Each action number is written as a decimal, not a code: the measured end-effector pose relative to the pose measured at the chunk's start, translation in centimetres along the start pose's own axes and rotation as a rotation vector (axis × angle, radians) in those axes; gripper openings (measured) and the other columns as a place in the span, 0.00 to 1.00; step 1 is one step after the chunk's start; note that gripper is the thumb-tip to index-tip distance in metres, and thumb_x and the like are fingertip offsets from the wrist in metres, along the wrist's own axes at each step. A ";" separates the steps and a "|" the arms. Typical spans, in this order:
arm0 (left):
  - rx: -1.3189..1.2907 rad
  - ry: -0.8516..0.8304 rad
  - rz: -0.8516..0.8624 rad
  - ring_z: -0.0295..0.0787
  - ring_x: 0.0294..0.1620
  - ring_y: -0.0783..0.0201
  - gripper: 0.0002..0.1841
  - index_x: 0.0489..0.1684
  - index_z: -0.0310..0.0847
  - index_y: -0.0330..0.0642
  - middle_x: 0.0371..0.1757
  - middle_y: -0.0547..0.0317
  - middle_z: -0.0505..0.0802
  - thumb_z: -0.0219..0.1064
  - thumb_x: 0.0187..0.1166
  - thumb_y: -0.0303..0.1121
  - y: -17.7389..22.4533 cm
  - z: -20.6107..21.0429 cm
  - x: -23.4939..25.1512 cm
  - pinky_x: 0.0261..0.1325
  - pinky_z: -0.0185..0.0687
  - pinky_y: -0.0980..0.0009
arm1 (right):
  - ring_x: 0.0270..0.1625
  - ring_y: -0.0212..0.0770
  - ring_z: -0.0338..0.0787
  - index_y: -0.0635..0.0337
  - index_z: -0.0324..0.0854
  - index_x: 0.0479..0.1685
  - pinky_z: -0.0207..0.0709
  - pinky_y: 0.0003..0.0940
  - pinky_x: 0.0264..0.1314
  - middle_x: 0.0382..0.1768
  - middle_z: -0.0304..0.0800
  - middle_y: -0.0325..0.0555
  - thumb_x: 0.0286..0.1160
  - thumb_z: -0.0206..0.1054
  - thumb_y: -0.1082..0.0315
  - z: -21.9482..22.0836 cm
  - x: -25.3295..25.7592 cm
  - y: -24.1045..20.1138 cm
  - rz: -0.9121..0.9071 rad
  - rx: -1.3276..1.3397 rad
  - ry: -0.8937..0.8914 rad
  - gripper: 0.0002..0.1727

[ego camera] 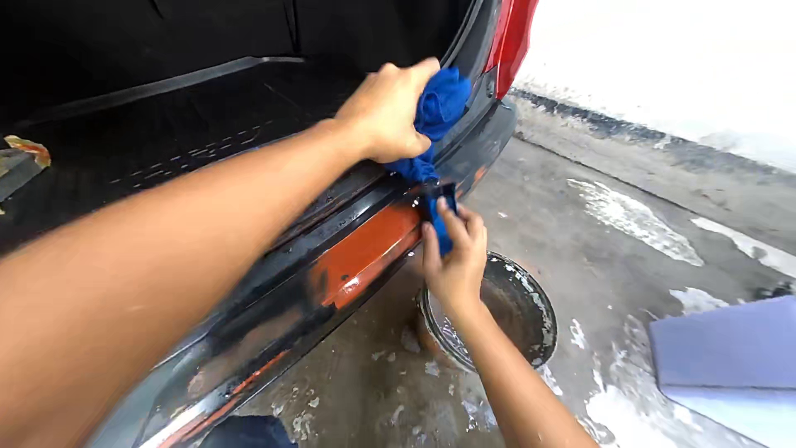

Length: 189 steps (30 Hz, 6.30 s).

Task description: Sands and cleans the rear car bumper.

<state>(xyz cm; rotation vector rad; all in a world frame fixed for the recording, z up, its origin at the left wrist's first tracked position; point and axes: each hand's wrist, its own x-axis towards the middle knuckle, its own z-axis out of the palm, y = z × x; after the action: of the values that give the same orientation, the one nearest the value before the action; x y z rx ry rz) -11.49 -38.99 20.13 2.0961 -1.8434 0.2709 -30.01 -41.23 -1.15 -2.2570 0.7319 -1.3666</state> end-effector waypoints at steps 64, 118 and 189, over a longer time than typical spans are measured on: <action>-0.096 -0.048 0.347 0.86 0.53 0.62 0.29 0.50 0.82 0.52 0.44 0.64 0.90 0.79 0.44 0.46 -6.0 1.1 -8.8 0.59 0.79 0.54 | 0.62 0.48 0.88 0.55 0.86 0.70 0.86 0.46 0.59 0.63 0.87 0.55 0.77 0.69 0.58 0.2 -0.5 -0.1 0.055 -0.013 0.033 0.23; -0.447 0.131 0.298 0.86 0.61 0.75 0.34 0.62 0.83 0.44 0.55 0.64 0.92 0.81 0.48 0.42 -6.4 2.5 -9.2 0.67 0.83 0.72 | 0.66 0.46 0.84 0.41 0.81 0.74 0.84 0.42 0.62 0.68 0.80 0.53 0.77 0.67 0.56 1.1 -12.8 -13.1 -0.011 0.085 -0.029 0.24; -0.071 -0.071 0.311 0.83 0.68 0.54 0.47 0.69 0.76 0.52 0.61 0.58 0.89 0.83 0.40 0.60 -5.4 1.1 -8.8 0.70 0.77 0.49 | 0.66 0.45 0.85 0.43 0.84 0.71 0.86 0.41 0.61 0.68 0.82 0.52 0.75 0.69 0.56 1.2 -12.5 -12.4 -0.015 0.107 0.036 0.23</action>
<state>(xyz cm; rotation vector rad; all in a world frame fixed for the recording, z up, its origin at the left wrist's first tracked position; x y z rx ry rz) -7.46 -30.68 15.30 1.7893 -2.1868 0.2039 -30.91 -23.66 -3.07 -2.1644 0.6387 -1.4222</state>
